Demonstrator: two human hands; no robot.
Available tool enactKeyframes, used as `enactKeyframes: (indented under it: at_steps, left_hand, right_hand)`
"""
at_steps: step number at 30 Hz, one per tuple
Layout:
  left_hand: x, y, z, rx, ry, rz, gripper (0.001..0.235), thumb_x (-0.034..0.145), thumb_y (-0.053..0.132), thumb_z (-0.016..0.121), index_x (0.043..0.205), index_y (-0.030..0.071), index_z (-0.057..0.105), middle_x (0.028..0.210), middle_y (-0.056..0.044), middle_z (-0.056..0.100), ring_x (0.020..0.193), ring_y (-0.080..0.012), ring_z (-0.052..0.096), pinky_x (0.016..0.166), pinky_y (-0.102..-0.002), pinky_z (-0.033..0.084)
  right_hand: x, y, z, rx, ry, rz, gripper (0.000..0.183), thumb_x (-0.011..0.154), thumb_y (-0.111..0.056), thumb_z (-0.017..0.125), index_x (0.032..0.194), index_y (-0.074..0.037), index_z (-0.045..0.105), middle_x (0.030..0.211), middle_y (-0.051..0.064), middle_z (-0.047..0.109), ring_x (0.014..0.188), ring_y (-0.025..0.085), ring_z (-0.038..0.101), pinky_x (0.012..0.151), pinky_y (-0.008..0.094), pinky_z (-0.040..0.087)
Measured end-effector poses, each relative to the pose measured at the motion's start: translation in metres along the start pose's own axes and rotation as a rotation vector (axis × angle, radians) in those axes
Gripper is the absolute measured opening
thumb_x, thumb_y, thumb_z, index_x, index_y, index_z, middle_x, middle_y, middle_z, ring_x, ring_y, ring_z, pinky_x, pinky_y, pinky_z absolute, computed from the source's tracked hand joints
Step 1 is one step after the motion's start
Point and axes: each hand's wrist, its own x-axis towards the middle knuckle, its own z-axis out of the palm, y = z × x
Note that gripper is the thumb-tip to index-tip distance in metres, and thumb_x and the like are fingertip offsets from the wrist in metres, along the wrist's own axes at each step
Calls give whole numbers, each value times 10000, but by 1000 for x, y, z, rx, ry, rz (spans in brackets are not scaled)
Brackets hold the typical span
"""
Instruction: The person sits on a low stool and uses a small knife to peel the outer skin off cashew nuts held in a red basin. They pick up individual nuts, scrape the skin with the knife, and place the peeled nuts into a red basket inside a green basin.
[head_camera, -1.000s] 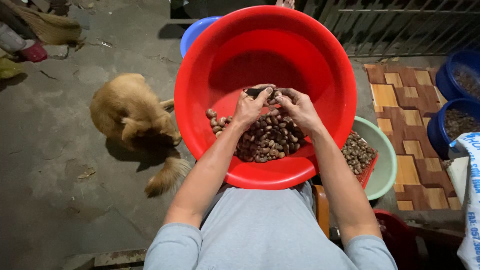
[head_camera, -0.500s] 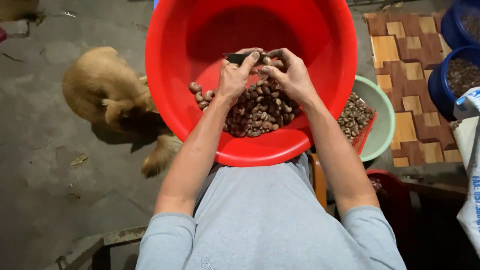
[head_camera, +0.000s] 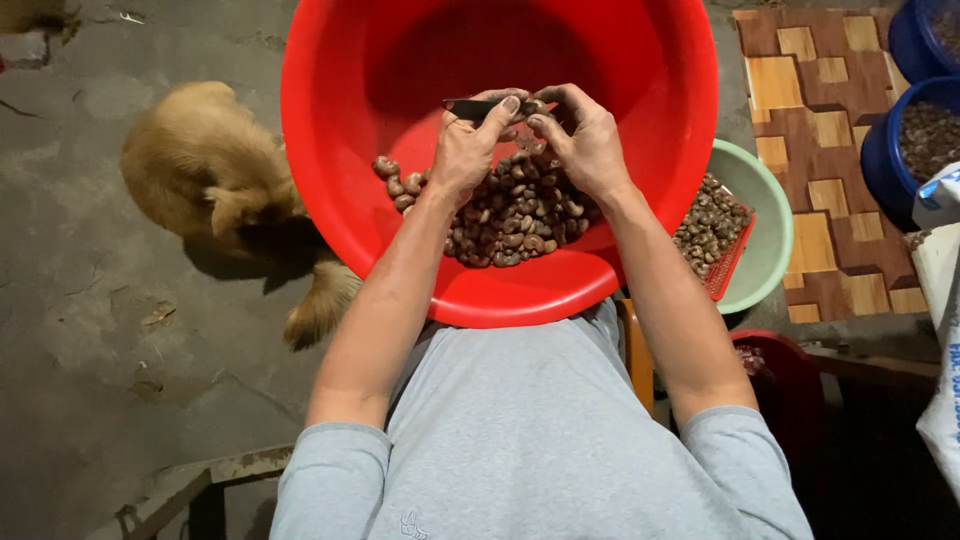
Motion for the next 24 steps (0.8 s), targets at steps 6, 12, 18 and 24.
enactKeyframes:
  at_steps: [6,12,18,24]
  left_hand:
    - [0,1,1,-18,33,-29,227,979,183,663,1109,22,754,1028,-99,771,935,-195,752,777,-319,709]
    - [-2,8,1,23,-7,19,236,981,226,663,1101,49,762,1043,-72,776,980,-176,745,844,-331,686]
    - [2,-8,1,-30,7,31,194,968,141,674,1066,-2,759,1001,-111,776,859,-196,764,801,-322,709]
    - [4,-14,1,-139,5,25,172,963,89,677,1048,-42,750,994,-149,783,919,-228,771,886,-347,681]
  right_hand:
    - [2,-10,-3,109,-70,63,177,1046,-134,632,1196,-42,652,1117,58,738,1020,152,694,927,285,554]
    - [3,-6,-4,181,-59,25,150,1032,-58,659,1178,-27,658,1124,61,727,1033,148,677,932,277,560]
    - [1,1,-4,133,-45,26,176,960,16,736,1106,-45,661,1091,48,709,982,146,666,897,264,558]
    - [-1,-4,-6,58,-94,53,159,1043,-128,690,1117,-61,566,1024,41,628,881,137,555,770,293,492]
